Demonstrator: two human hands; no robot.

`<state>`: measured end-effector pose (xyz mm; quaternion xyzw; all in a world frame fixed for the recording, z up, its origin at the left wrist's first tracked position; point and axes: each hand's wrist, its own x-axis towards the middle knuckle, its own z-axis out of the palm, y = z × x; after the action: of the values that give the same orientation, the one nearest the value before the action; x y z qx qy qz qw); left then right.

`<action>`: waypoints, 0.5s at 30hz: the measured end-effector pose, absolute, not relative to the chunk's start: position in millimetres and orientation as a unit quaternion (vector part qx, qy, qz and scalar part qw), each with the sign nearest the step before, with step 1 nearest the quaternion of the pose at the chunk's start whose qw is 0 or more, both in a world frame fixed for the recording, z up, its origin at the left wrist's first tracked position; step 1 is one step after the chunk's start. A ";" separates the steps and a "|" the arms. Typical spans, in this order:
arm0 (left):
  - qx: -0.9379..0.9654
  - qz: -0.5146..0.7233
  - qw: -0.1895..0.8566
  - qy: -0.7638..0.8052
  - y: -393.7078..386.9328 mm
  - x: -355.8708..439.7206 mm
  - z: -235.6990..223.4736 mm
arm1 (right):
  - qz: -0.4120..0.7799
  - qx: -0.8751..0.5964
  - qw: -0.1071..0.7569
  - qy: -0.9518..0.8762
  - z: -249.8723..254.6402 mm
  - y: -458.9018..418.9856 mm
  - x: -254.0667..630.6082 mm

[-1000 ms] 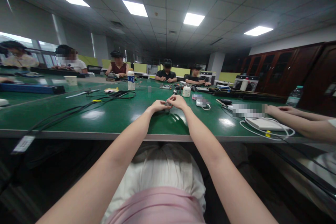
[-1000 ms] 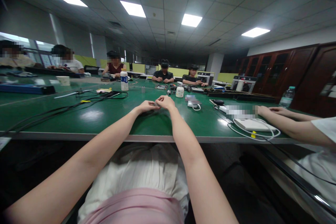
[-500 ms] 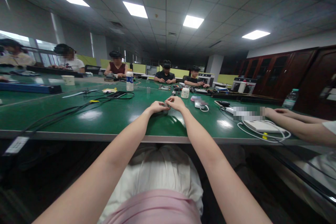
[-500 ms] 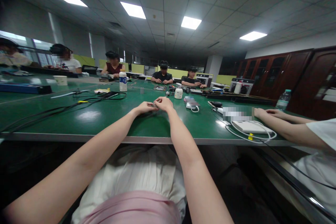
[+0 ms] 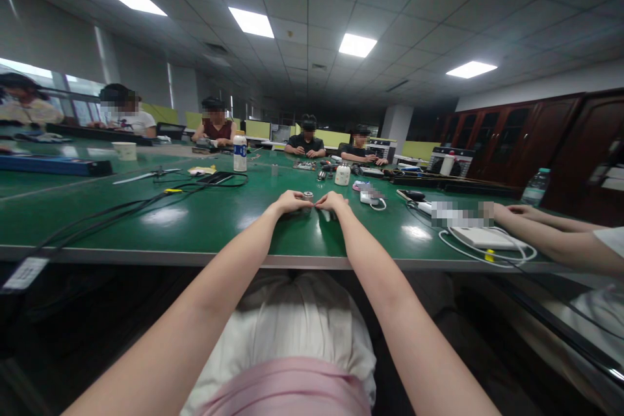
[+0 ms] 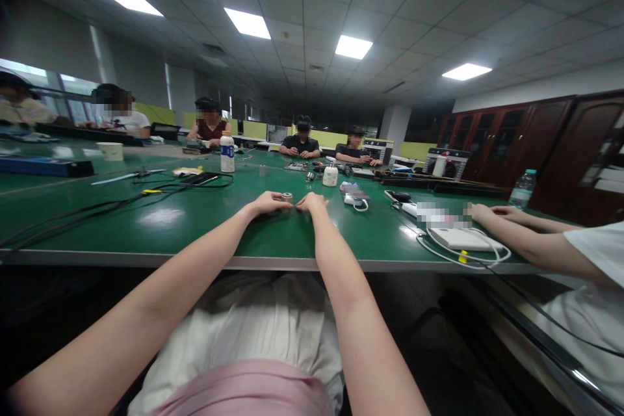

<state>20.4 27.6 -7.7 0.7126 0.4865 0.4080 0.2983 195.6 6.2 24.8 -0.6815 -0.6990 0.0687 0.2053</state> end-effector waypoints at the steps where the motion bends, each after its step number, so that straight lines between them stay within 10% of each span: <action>1: 0.712 0.409 0.300 0.486 27.5 20.3 -7.6 | 0.069 -0.684 0.201 -0.698 24.2 6.4 195.9; 15: 0.708 0.386 0.283 0.520 16.2 20.1 0.0 | 0.067 -0.634 0.333 -0.695 27.2 5.9 193.0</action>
<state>20.1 16.2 0.0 0.7078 0.5195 0.3865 0.2825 193.0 5.9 27.2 -0.6337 -0.6949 0.0668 0.3334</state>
